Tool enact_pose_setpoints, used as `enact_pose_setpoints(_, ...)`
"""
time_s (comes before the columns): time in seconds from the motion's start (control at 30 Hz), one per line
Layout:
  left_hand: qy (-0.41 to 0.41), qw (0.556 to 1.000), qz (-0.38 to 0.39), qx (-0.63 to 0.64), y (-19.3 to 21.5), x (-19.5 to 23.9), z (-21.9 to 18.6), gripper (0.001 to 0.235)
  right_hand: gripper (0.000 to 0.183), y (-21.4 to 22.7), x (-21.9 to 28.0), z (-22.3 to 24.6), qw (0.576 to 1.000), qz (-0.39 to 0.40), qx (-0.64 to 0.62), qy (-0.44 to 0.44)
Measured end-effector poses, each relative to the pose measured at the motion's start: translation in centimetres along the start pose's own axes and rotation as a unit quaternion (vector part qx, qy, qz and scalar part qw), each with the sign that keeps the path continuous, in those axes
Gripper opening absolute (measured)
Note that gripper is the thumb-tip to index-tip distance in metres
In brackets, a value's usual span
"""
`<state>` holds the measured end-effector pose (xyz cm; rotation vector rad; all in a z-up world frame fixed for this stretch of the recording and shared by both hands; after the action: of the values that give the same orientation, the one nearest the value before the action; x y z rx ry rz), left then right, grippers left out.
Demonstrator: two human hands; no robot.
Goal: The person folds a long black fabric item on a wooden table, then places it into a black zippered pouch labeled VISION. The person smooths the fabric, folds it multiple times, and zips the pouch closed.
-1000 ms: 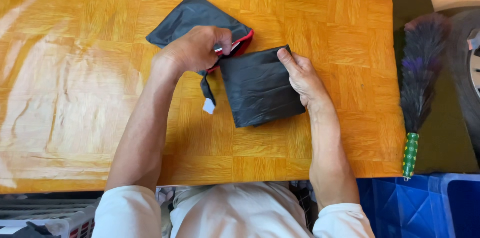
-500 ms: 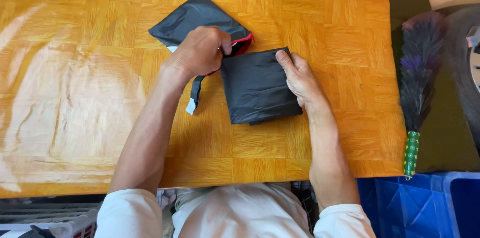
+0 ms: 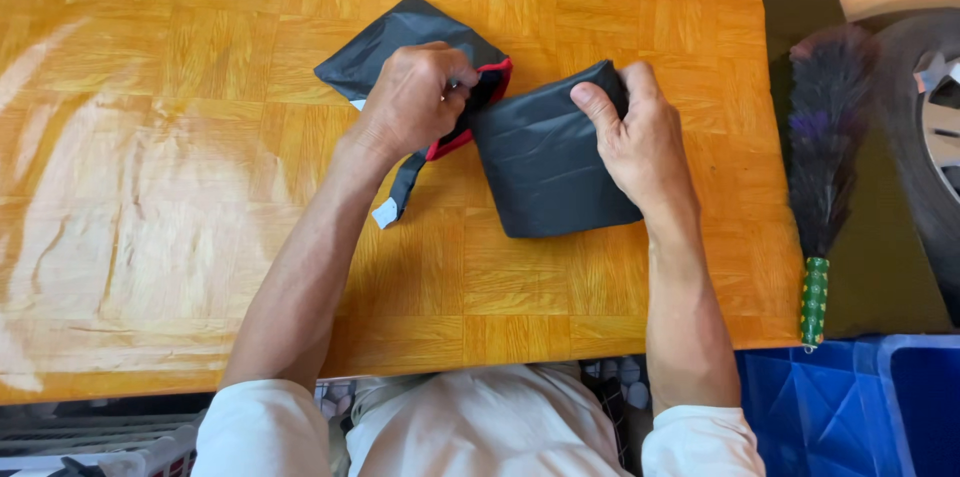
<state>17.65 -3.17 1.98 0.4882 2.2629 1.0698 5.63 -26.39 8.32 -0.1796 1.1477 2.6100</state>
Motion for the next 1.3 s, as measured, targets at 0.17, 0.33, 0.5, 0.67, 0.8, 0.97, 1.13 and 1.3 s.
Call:
enact_pose_setpoints(0.17,0.004,1.0,0.001,-0.003,0.1,0.4,-2.1,0.028,0.051,1.4,-0.9,1.5,0.998,0.007,0.051,0.025)
enact_pose_setpoints(0.33,0.013,0.996,0.088,-0.011,-0.1,0.4,-4.2,0.062,0.052,0.7,-0.6,4.3,0.993,0.045,0.11,0.028)
enact_pose_setpoints(0.5,-0.044,0.998,0.039,-0.016,2.3,0.7,-6.0,0.07,0.051,-0.3,-1.0,5.9,0.982,0.058,0.169,0.064)
enact_pose_setpoints(0.67,-0.08,0.996,-0.015,0.022,3.7,0.8,-6.2,0.08,0.052,-0.6,-1.3,6.4,0.967,0.046,0.22,0.118)
enact_pose_setpoints(0.8,-0.105,0.986,-0.101,0.08,3.5,0.4,-5.6,0.036,0.054,-0.8,-1.4,6.6,0.958,0.044,0.255,0.124)
enact_pose_setpoints(0.97,-0.079,0.981,-0.144,0.105,2.7,0.2,-4.8,0.015,0.057,-2.1,-1.4,6.3,0.957,0.05,0.255,0.128)
enact_pose_setpoints(1.13,-0.1,0.984,-0.099,0.114,2.5,0.3,-5.3,0.053,0.057,-2.8,-1.5,6.7,0.969,0.074,0.207,0.114)
enact_pose_setpoints(1.3,-0.14,0.972,-0.122,0.142,4.1,0.6,-6.5,0.05,0.078,-3.3,-1.7,6.5,0.965,0.082,0.217,0.123)
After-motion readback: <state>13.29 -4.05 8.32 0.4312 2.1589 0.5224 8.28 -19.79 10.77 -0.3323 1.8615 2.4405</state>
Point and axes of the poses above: each hand's wrist, its own x-axis away from the middle knuckle, its own y-axis out of the back of the hand, z = x × y, the point moved 5 cm from there along -x, towards the middle knuckle, and after that the axes turned 2 degrees about -x, right-handed, at the moved point
